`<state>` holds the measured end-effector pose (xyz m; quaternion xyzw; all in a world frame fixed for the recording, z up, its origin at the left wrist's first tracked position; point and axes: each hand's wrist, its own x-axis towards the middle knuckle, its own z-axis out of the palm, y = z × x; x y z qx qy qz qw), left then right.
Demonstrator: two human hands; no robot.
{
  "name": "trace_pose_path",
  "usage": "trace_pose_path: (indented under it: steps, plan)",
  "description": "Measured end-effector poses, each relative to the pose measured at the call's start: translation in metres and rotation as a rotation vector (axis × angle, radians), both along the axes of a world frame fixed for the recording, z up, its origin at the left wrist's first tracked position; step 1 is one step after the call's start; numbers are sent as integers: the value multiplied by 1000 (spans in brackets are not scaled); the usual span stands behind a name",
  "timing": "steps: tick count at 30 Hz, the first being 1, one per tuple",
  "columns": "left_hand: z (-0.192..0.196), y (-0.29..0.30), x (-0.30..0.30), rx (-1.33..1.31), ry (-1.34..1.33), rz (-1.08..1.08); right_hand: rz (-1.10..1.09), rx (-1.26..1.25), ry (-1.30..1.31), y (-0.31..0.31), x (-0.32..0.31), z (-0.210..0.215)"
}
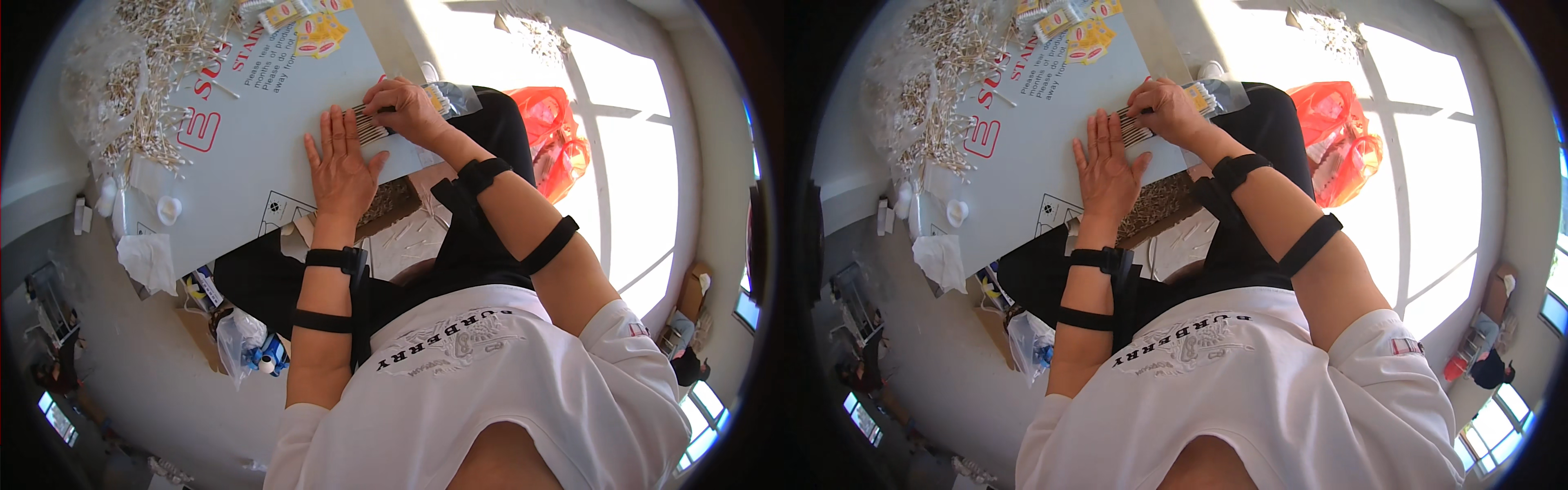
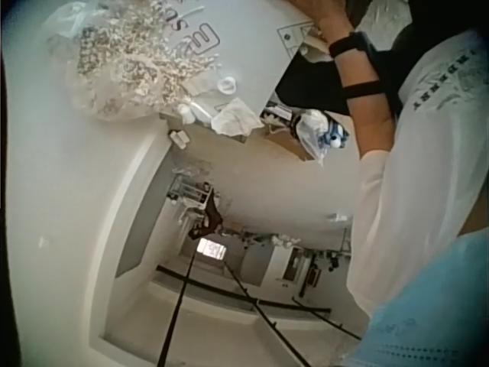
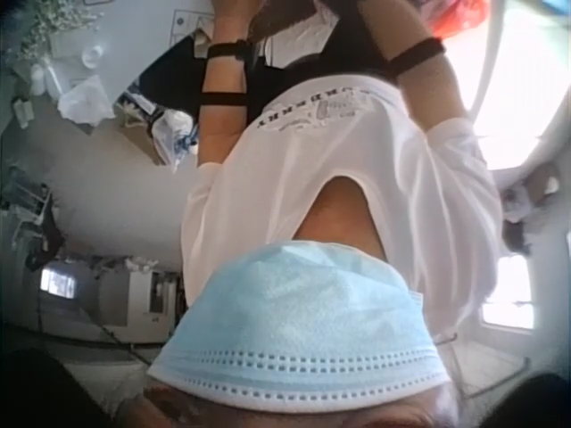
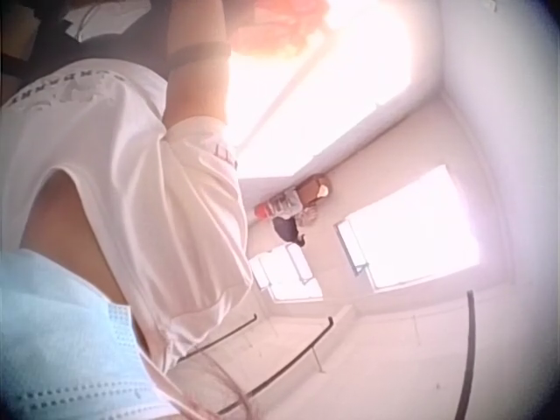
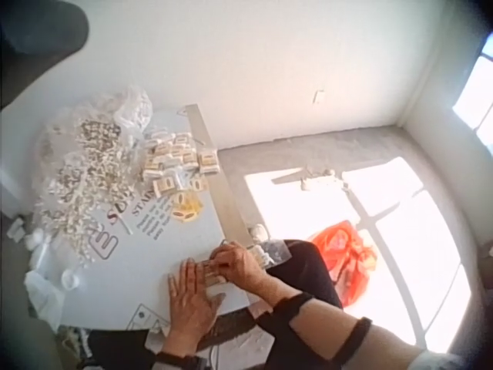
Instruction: Packaging cotton swabs into small plastic bags.
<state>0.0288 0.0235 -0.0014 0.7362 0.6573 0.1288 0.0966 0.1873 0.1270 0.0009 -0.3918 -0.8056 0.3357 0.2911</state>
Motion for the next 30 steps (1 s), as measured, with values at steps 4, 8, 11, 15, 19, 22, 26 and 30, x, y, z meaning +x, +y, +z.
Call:
trace_pose_path:
  steps: [4,8,11,15,19,22,26,30]
  plan:
    - [-3,0,-1,22,-3,-5,3,-169,-15,11,-6,1]
    - [-5,0,-2,40,9,-17,-30,-149,-174,14,-15,10]
    - [-5,0,-3,43,10,-27,-54,-156,-201,10,-18,14]
    - [-4,0,-2,56,7,-35,-45,-146,-211,8,-15,19]
    - [-2,2,1,38,17,-37,109,271,-417,-7,-13,18]
    - [-2,0,0,-22,11,-8,68,469,-439,-47,-11,12]
    - [3,3,-1,-41,57,2,57,293,-491,-66,-6,10]
    - [5,1,-1,-77,69,-9,138,217,-527,-61,5,13]
